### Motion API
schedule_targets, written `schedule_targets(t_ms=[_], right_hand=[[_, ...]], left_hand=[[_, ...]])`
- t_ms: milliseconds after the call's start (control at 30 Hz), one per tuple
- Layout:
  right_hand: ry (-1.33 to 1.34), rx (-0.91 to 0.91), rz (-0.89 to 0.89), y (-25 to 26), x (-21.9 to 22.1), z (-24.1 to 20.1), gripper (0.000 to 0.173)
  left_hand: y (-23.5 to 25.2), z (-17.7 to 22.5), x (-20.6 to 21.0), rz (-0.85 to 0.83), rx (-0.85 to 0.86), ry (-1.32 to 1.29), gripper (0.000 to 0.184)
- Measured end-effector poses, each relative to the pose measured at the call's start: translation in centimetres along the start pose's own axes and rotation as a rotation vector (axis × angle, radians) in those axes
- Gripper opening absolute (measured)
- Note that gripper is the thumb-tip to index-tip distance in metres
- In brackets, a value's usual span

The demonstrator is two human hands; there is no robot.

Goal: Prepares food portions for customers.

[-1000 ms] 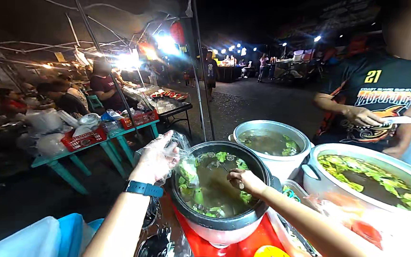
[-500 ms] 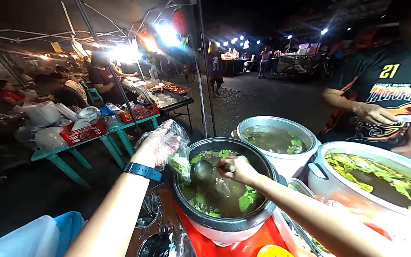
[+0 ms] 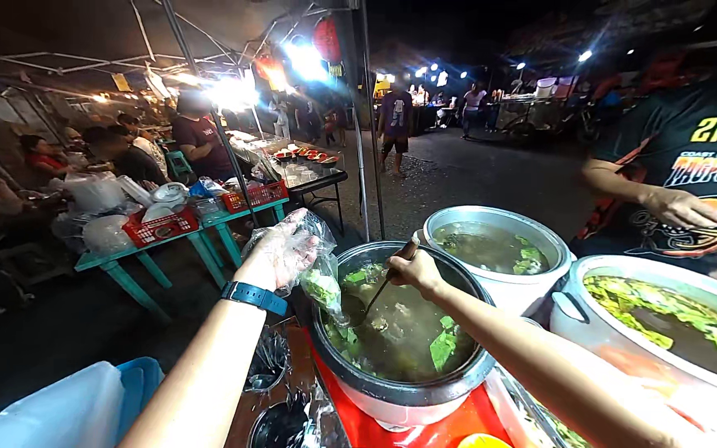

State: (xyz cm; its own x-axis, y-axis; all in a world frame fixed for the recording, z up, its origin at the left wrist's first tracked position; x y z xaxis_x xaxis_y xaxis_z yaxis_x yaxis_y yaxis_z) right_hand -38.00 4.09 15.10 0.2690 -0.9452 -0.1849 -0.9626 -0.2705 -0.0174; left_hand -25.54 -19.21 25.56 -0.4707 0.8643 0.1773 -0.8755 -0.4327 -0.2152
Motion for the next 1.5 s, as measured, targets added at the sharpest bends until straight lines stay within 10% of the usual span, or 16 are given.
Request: schedule_targets(t_ms=[767,1033,1500], right_hand=[[-0.356,-0.390,0.217,-4.2,-6.3,-23.1,0.027],[-0.911,-1.512,-0.251,-14.2,-2.3,-13.1,0.018],[-0.955,-0.582,-0.360,-4.4,-8.3,3.6,0.021]], left_hand=[[1.7,-10.8,9.8,-0.109,-0.020,-0.073,0.061],[-1.6,-7.9,11.5,-0.061,0.004,-0.310,0.037],[2.3,-8.6,6.9,0.063,-0.093,-0.084,0.043]])
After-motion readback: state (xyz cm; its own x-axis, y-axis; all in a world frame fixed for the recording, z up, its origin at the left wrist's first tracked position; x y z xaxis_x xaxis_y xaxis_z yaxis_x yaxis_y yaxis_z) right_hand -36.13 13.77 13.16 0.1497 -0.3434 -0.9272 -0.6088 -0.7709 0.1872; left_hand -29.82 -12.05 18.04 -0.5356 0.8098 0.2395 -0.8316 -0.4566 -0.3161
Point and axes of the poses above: each hand's wrist, its own y-axis towards the middle knuckle, its own x-axis out of the palm, z = x × y, the point moved 3 cm from there along y, towards the middle knuckle, and after that the axes turned 8 degrees about y, right-handed, at the moved point
